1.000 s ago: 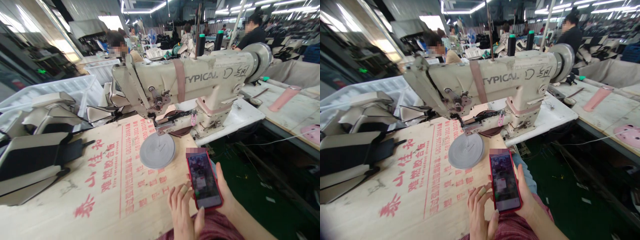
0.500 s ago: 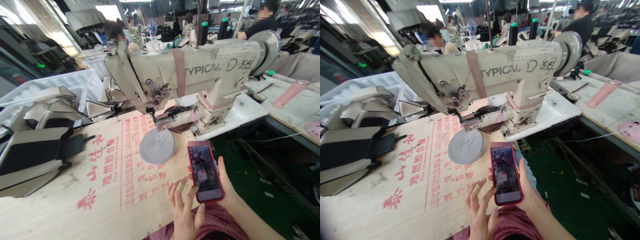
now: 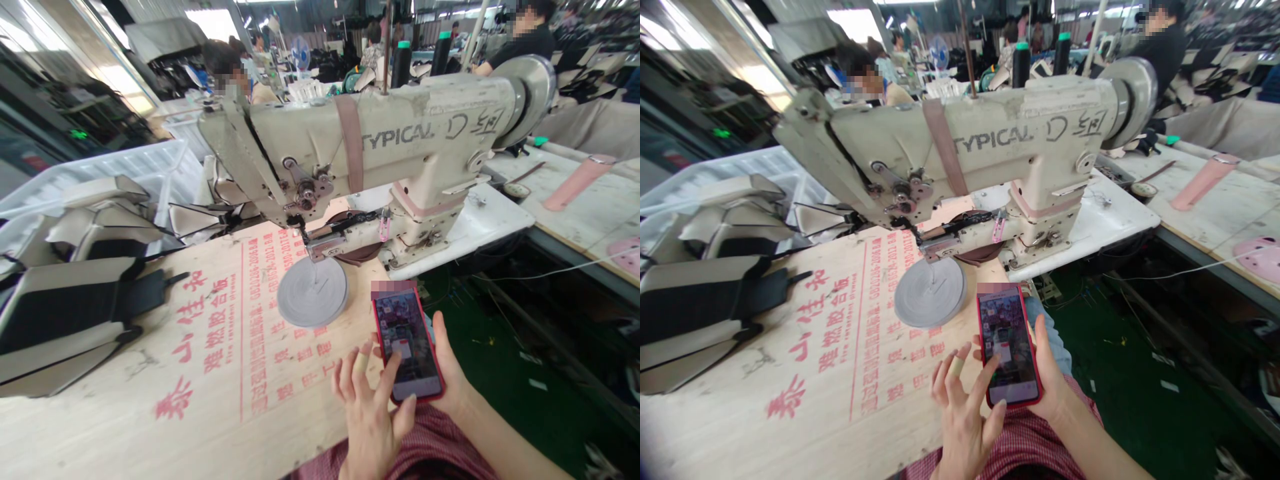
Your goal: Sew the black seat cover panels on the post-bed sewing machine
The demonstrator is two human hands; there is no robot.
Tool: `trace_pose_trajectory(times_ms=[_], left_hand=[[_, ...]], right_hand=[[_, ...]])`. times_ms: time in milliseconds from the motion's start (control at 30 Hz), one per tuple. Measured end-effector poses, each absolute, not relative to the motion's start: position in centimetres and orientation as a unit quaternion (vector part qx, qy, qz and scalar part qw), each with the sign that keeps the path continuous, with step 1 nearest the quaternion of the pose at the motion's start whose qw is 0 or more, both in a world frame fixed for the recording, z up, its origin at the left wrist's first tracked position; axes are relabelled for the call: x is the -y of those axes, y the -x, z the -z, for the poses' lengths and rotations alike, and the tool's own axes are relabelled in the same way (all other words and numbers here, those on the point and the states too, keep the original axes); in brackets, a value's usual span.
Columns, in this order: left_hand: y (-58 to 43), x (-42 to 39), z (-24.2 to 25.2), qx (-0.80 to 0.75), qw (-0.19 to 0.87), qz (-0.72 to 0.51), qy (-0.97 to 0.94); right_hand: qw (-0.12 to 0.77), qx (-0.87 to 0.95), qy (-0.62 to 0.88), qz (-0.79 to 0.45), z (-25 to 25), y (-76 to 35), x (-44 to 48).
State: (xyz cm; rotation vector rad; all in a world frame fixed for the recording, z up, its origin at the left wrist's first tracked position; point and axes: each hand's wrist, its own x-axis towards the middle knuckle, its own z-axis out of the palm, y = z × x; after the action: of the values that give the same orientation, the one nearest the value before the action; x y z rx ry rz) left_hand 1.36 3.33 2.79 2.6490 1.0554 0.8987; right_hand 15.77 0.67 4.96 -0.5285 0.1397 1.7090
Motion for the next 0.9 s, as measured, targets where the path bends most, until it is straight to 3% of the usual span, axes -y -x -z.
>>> trace_pose_trajectory(times_ms=[400, 900], left_hand=[[-1.1, -3.1, -2.3, -0.341, 0.129, -0.387, -0.847], [-0.8, -3.2, -1.6, -0.313, 0.124, -0.401, -0.852]], right_hand=[[0.640, -0.057, 0.216, -0.735, -4.4, -15.8, -0.9], [0.645, -0.051, 0.178, -0.741, -3.8, -15.8, -1.1]])
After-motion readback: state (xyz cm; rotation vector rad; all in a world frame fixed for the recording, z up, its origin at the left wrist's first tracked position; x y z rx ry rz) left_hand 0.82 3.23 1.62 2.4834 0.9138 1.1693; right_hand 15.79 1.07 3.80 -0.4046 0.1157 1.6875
